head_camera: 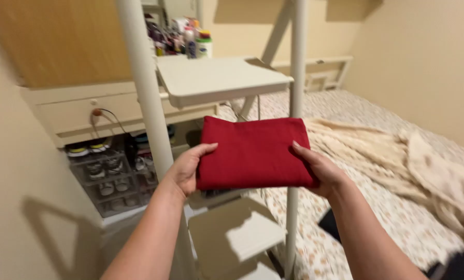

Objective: Fold a blue t-shirt and place it on a stack of folded clothes.

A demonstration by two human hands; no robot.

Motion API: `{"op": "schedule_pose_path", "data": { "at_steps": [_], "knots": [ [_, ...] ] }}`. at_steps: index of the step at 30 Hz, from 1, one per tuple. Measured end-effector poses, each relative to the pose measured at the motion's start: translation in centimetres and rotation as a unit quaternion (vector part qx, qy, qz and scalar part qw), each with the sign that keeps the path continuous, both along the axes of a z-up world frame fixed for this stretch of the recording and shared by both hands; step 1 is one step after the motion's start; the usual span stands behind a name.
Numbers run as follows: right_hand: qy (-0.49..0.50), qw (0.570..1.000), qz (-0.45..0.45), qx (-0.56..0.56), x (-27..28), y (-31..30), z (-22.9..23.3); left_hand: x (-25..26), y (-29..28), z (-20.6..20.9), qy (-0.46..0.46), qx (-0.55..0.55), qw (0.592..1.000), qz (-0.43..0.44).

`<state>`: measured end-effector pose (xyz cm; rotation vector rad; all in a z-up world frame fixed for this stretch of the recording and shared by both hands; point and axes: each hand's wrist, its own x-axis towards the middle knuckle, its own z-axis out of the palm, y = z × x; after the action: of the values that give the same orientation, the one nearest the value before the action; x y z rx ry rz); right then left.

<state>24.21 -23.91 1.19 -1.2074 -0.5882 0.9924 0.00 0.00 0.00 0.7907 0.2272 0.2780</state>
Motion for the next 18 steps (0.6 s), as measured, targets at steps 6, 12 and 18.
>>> {"op": "schedule_pose_path", "data": {
  "at_steps": [6,12,18],
  "knots": [
    [-0.034,0.998,-0.001,-0.050,4.3,8.5,2.4,4.3,6.4,-2.2,0.037,0.017,0.991,0.131],
    [-0.055,0.991,-0.024,-0.118,7.7,10.8,-1.0,6.4,8.9,-6.6,0.108,0.009,0.975,0.196],
    [-0.161,0.982,-0.014,-0.096,9.1,11.8,-2.3,4.6,5.8,-4.3,0.076,0.042,0.947,0.308]
  ]
}}
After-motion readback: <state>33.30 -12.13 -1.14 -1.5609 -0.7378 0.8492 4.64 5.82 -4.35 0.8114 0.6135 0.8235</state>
